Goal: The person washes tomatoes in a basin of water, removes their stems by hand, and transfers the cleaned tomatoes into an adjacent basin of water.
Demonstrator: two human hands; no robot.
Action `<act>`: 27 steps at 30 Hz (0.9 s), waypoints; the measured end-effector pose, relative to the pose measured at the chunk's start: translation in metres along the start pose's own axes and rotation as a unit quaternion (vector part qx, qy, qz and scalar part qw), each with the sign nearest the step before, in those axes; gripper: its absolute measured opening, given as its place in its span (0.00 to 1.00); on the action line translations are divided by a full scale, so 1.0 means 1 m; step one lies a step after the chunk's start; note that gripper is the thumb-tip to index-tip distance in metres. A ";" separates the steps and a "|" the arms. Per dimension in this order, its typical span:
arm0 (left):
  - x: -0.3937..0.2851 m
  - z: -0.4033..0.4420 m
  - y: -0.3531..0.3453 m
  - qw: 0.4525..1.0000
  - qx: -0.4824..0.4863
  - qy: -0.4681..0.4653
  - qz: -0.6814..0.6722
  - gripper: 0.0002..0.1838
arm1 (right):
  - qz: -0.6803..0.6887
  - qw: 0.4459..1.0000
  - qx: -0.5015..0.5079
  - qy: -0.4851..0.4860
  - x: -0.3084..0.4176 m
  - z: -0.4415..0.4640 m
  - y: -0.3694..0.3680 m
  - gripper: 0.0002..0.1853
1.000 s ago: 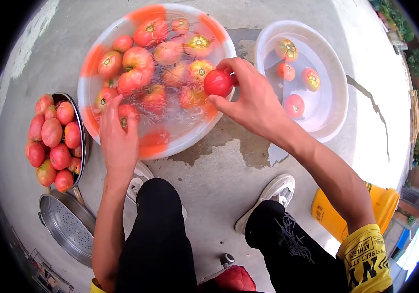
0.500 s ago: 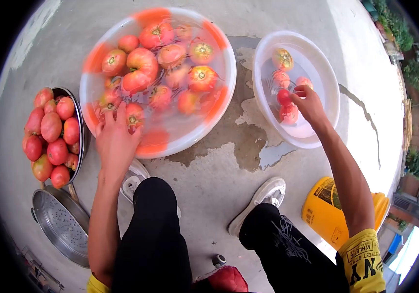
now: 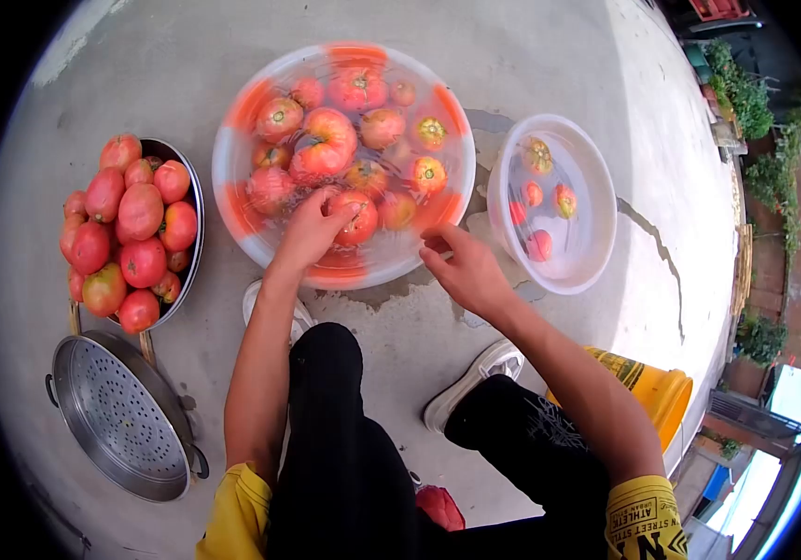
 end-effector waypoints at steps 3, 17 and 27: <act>-0.003 -0.012 -0.007 0.977 0.055 0.099 -0.182 0.22 | 0.026 1.000 0.004 -0.005 -0.030 0.016 -0.040 0.19; -0.009 -0.017 -0.019 0.964 0.169 0.117 -0.168 0.27 | -0.188 0.968 0.163 -0.042 -0.022 0.053 -0.045 0.45; -0.004 -0.004 -0.023 0.988 0.137 0.068 -0.010 0.26 | -0.256 0.949 0.183 -0.007 -0.005 0.062 -0.073 0.45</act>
Point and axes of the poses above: each hand's wrist, its own z-axis towards the middle knuckle, its own y-axis out of the back of the hand, x = y × z, the point moved 8 cm from there along z, towards the middle knuckle, and after that the axes turned 6 degrees about y, right-handed, at the moved point
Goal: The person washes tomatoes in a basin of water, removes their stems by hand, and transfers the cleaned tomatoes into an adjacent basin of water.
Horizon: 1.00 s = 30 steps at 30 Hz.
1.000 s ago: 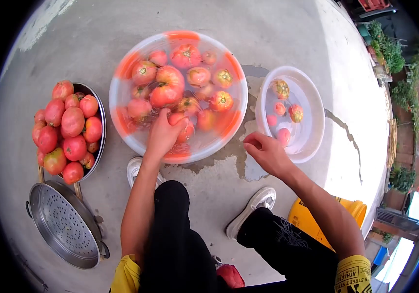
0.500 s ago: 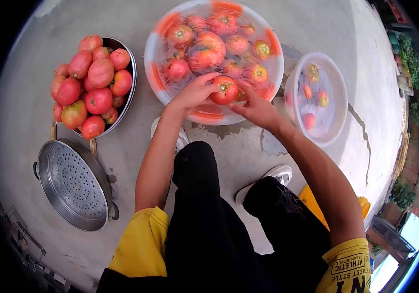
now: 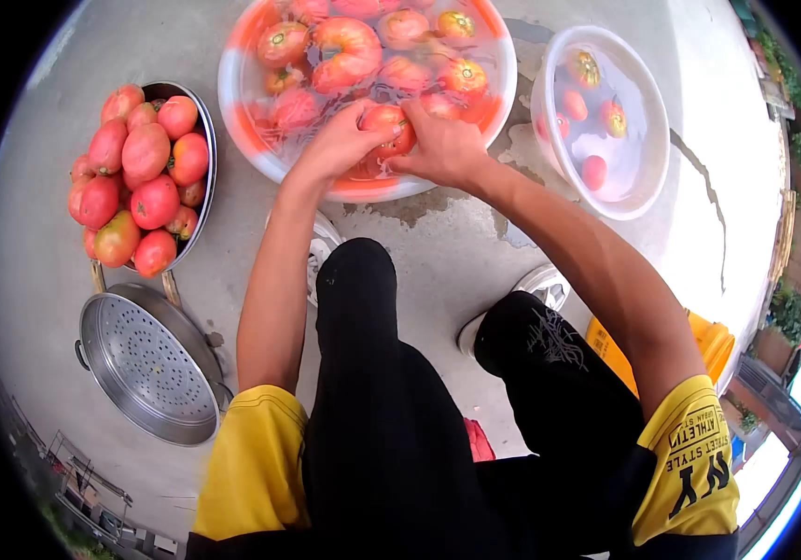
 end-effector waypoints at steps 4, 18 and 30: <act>-0.012 0.002 0.001 0.998 -0.015 -0.061 -0.008 0.29 | -0.022 0.989 -0.135 0.063 0.004 -0.003 0.004 0.49; -0.005 -0.017 -0.004 0.989 0.048 0.063 -0.125 0.34 | 0.002 0.994 -0.107 0.022 0.000 -0.003 0.002 0.47; -0.014 -0.015 -0.009 0.995 0.033 0.002 -0.098 0.36 | -0.032 0.991 -0.128 -0.001 -0.001 -0.005 0.003 0.46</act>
Point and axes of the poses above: each hand's wrist, its own z-axis towards the middle knuckle, its own y-axis out of the back of the hand, x = y × z, the point moved 8 cm from there along z, towards the middle knuckle, and after that the axes turned 6 degrees about y, right-handed, at the moved point
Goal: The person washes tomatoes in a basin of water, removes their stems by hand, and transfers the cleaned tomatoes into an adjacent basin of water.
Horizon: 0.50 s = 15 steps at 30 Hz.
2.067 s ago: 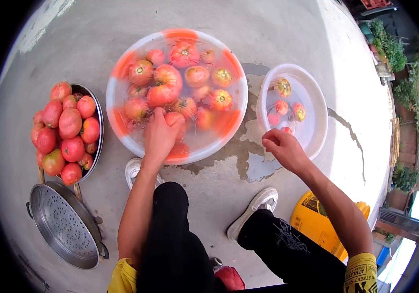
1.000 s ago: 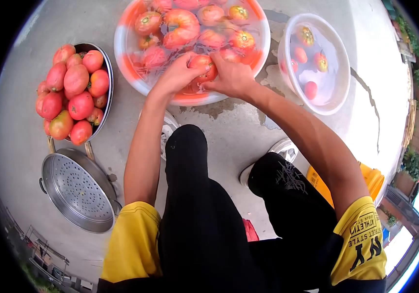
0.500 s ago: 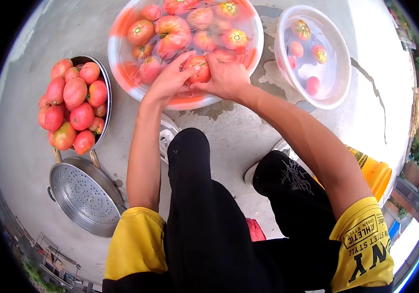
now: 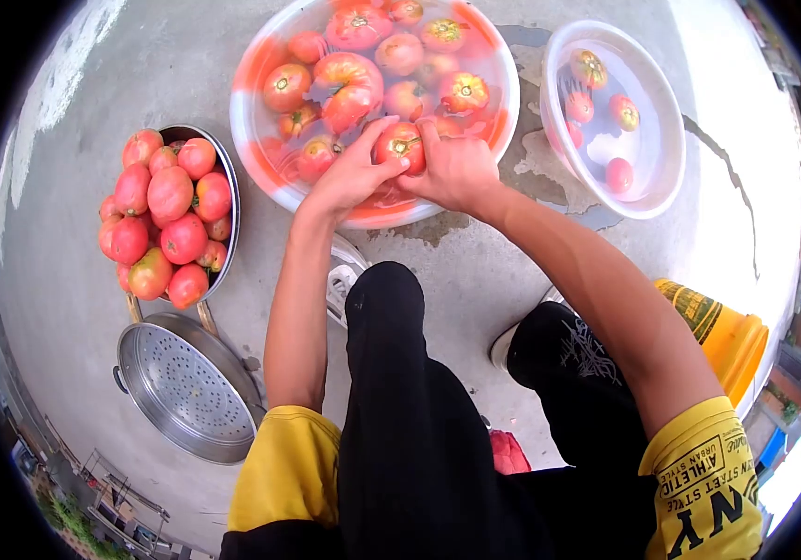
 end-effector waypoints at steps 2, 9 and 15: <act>-0.002 0.001 -0.004 1.000 -0.003 0.008 0.002 0.30 | -0.004 1.000 0.019 -0.009 -0.002 -0.001 -0.002 0.47; 0.031 0.045 -0.008 0.974 -0.077 0.080 -0.197 0.21 | -0.005 0.999 -0.052 0.008 -0.003 0.003 -0.003 0.43; 0.049 0.051 -0.021 0.883 -0.114 0.102 -0.443 0.20 | -0.012 0.994 -0.104 0.038 0.000 0.000 0.004 0.45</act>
Point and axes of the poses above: each hand's wrist, its own z-axis towards the middle knuckle, its own y-axis out of the back of the hand, x = y × z, the point moved 8 cm from there along z, towards the middle knuckle, and after that the axes turned 6 degrees about y, right-handed, at the moved point
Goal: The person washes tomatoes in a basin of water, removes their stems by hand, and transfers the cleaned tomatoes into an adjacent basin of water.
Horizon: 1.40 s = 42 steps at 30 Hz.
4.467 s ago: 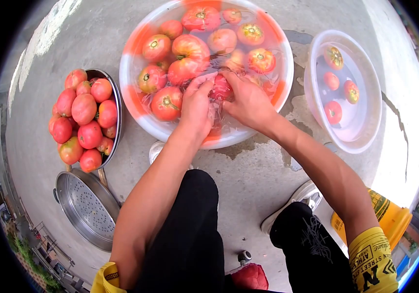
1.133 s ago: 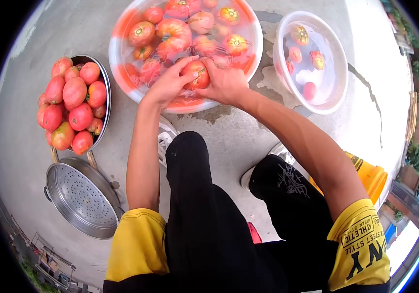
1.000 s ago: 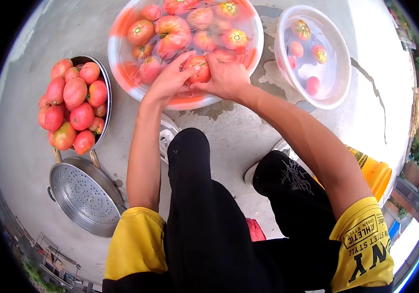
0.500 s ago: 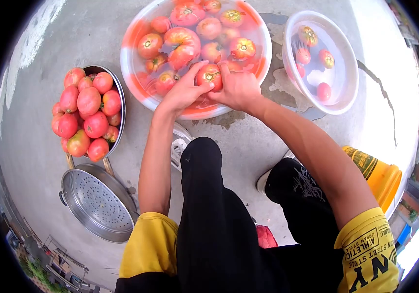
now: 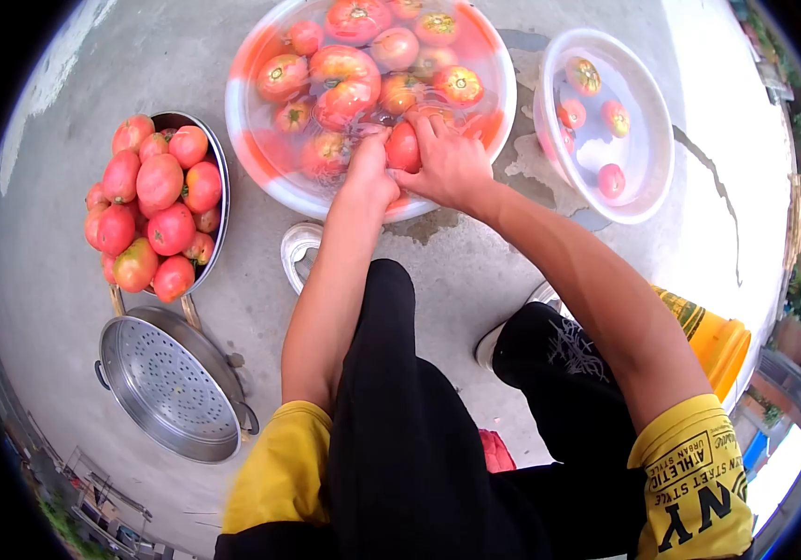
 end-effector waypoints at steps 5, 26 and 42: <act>-0.003 -0.026 -0.010 1.000 0.000 -0.001 0.006 0.18 | 0.016 0.991 0.095 -0.097 -0.010 0.004 -0.007 0.43; -0.001 -0.015 -0.009 0.999 0.033 -0.019 0.020 0.30 | 0.026 0.995 0.018 -0.094 -0.016 0.004 -0.008 0.32; -0.008 -0.023 -0.006 0.994 0.007 -0.068 0.084 0.24 | 0.035 0.994 0.031 -0.100 -0.013 0.004 -0.007 0.37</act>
Point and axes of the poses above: each hand's wrist, its own z-axis towards the middle knuckle, its own y-axis out of the back of the hand, x = y × z, the point moved 8 cm from there along z, towards the middle knuckle, and after that the axes turned 6 degrees about y, right-handed, at the moved point
